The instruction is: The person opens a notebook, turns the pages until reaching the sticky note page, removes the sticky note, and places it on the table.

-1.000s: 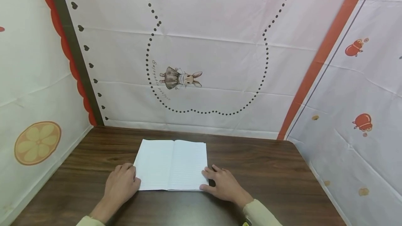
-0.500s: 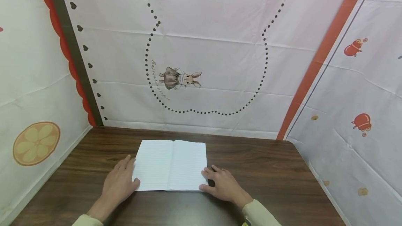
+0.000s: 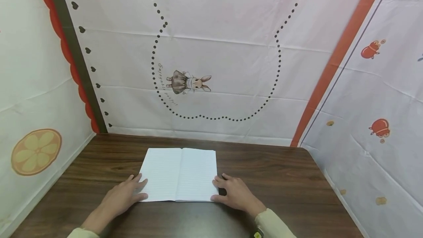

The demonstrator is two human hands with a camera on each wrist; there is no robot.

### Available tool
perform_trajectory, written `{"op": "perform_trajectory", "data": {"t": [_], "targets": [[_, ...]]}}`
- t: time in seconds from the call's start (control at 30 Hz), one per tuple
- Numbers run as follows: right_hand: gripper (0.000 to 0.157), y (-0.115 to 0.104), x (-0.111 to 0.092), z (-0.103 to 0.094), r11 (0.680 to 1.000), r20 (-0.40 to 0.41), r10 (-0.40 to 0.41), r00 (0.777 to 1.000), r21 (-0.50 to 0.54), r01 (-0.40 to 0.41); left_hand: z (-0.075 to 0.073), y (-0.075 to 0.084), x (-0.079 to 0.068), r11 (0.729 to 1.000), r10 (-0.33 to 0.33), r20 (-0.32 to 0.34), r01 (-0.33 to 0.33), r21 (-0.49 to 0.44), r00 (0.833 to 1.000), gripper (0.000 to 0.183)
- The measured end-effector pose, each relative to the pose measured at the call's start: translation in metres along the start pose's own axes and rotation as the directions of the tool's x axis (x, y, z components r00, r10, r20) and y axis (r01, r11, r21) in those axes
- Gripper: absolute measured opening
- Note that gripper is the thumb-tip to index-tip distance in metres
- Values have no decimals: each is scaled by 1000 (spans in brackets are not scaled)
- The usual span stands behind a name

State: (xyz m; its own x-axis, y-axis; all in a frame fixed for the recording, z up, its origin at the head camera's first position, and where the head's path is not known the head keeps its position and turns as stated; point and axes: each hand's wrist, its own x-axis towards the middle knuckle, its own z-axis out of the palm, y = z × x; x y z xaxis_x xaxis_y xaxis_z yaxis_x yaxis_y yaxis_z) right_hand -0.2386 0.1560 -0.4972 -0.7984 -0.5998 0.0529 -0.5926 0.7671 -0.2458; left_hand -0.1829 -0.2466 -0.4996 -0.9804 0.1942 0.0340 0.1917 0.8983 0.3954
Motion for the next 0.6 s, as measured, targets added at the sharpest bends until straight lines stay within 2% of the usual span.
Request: {"op": "perform_trajectory", "data": {"t": [0.3,0.47,0.6], "targets": [[64,-1,1,-4,1000,2,7,1000,31,-7,0,-3,-2,1000,2,0,-2,-18,1000,61],[61,-5,2,-3,999,-31,8,1000,54,-6,-1,-4,-4,999,1,-5,-1,-34,1000,60],[57,-8,3,1,999,-78,10,997,33,-8,0,-5,-3,1000,-4,-4,4,-31,1000,60]]}}
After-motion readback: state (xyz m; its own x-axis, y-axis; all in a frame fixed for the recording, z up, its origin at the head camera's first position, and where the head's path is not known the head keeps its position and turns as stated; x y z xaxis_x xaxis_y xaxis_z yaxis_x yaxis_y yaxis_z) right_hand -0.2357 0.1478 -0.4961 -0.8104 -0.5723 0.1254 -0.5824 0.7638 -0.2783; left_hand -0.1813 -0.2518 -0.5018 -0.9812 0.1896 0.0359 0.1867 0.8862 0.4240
